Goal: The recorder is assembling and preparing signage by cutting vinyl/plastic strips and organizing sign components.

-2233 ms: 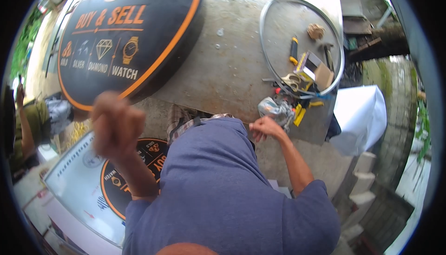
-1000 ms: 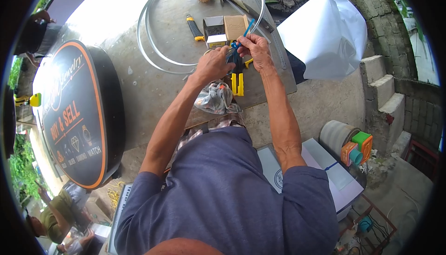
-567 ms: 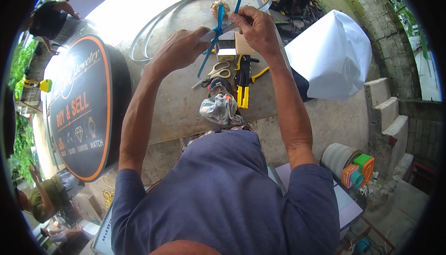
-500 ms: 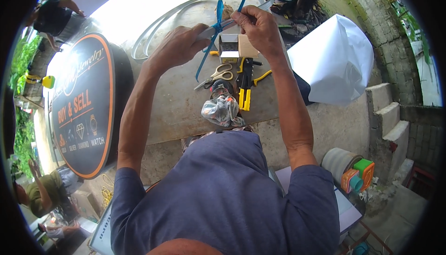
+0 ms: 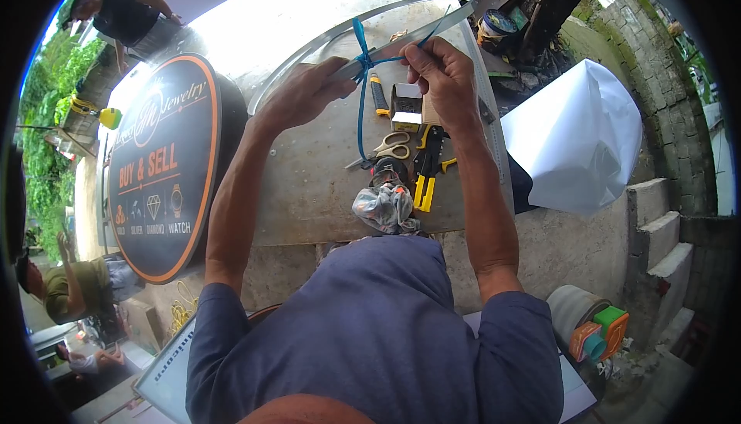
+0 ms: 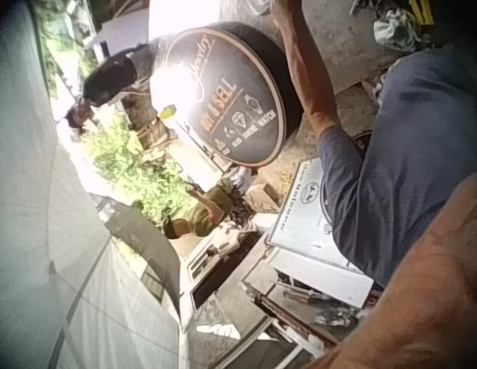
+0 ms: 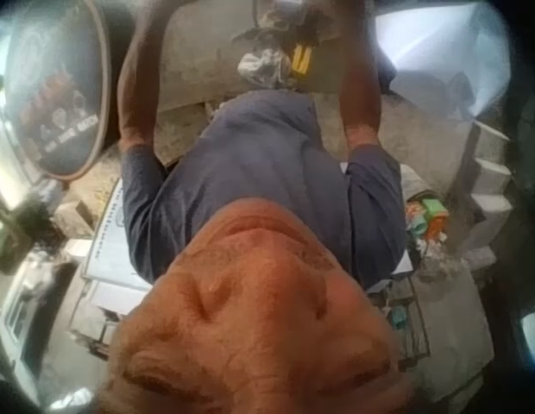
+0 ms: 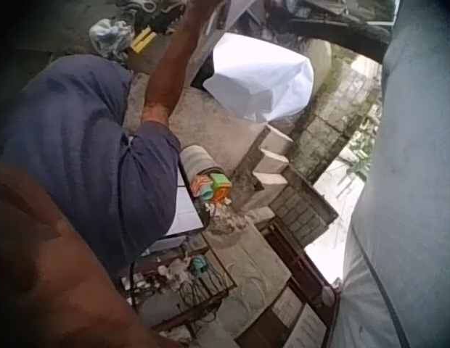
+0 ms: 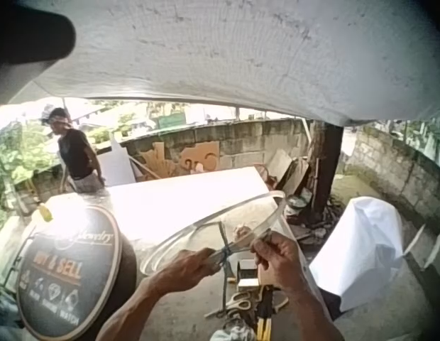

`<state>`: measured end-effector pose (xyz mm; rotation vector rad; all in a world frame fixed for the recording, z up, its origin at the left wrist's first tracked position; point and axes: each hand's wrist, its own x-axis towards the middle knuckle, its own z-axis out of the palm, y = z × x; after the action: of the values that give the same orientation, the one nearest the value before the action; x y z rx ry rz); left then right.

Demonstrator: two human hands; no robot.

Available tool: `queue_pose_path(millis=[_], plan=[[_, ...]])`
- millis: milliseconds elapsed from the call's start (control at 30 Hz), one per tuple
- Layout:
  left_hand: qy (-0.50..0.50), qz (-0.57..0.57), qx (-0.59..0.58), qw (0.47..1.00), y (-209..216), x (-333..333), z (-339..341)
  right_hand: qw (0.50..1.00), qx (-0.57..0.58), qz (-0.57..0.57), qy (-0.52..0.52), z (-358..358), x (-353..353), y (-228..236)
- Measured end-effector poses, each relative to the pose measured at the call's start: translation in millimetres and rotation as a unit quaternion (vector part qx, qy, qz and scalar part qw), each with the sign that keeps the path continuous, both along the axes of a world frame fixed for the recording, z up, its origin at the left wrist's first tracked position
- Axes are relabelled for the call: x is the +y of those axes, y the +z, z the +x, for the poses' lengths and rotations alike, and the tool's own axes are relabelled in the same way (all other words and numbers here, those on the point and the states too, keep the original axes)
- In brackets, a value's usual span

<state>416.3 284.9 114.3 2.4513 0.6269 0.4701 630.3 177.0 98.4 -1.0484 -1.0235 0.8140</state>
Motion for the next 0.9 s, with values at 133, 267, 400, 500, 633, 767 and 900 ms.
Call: queue_pose_path(millis=[133,267,400,500,633,767,900], plan=[[0.021,-0.024,-0.014,0.999,2,-3,1,0.999,0.047,0.005,-0.011,6,-1,0],[0.023,-0.025,-0.015,0.999,3,-2,5,0.996,0.087,0.006,-0.019,20,0,-8],[0.006,-0.023,-0.008,1.0,2,0,9,0.995,0.093,0.008,-0.03,21,-4,-4],[0.01,-0.025,0.014,1.0,7,-5,12,0.995,0.097,0.026,-0.016,29,-7,-8],[-0.002,-0.034,0.0,0.999,0,-10,11,0.994,0.096,0.039,-0.014,35,-8,-11],[-0.003,-0.057,0.017,0.998,-1,-8,5,0.985,0.159,0.041,-0.053,46,-9,-7],[0.021,-0.054,0.012,0.998,-10,-9,-10,0.968,0.196,0.121,-0.1,97,-21,-7]])
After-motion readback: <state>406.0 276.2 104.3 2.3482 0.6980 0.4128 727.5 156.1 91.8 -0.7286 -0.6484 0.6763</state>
